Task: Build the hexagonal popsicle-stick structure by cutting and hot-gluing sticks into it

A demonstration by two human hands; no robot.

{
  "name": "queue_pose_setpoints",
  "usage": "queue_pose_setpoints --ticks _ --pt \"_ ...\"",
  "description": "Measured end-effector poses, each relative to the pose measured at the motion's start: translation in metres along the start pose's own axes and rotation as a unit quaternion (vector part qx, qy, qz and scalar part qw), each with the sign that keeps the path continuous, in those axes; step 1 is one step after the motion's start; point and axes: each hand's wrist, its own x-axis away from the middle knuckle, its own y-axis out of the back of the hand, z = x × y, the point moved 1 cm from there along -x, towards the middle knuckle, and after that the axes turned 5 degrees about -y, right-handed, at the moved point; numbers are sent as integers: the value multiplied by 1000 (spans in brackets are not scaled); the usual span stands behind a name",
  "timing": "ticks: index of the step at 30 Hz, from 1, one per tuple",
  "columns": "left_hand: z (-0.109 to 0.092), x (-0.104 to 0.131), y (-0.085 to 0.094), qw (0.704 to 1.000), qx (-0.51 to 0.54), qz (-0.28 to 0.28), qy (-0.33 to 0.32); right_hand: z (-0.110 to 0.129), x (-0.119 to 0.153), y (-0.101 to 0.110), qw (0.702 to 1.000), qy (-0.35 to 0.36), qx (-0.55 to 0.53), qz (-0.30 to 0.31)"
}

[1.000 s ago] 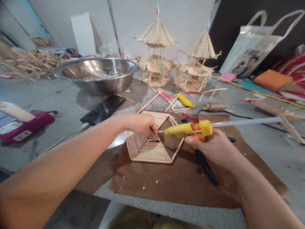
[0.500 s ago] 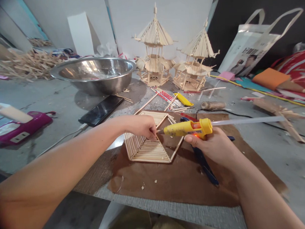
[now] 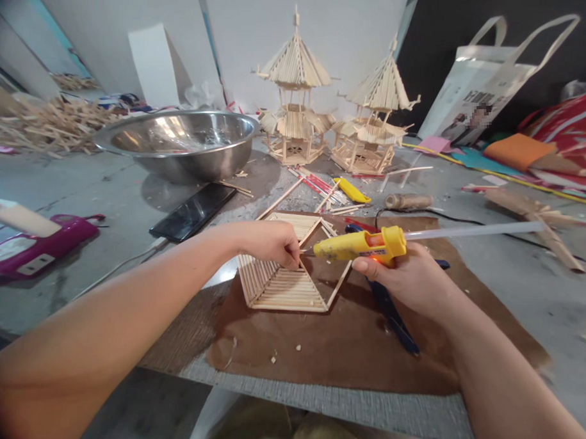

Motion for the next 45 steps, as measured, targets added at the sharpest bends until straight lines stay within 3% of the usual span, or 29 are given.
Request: queue_pose_setpoints --ticks 45 --pt "2 -2 -2 1000 -14 -5 -7 3 1 -1 999 -22 -30 11"
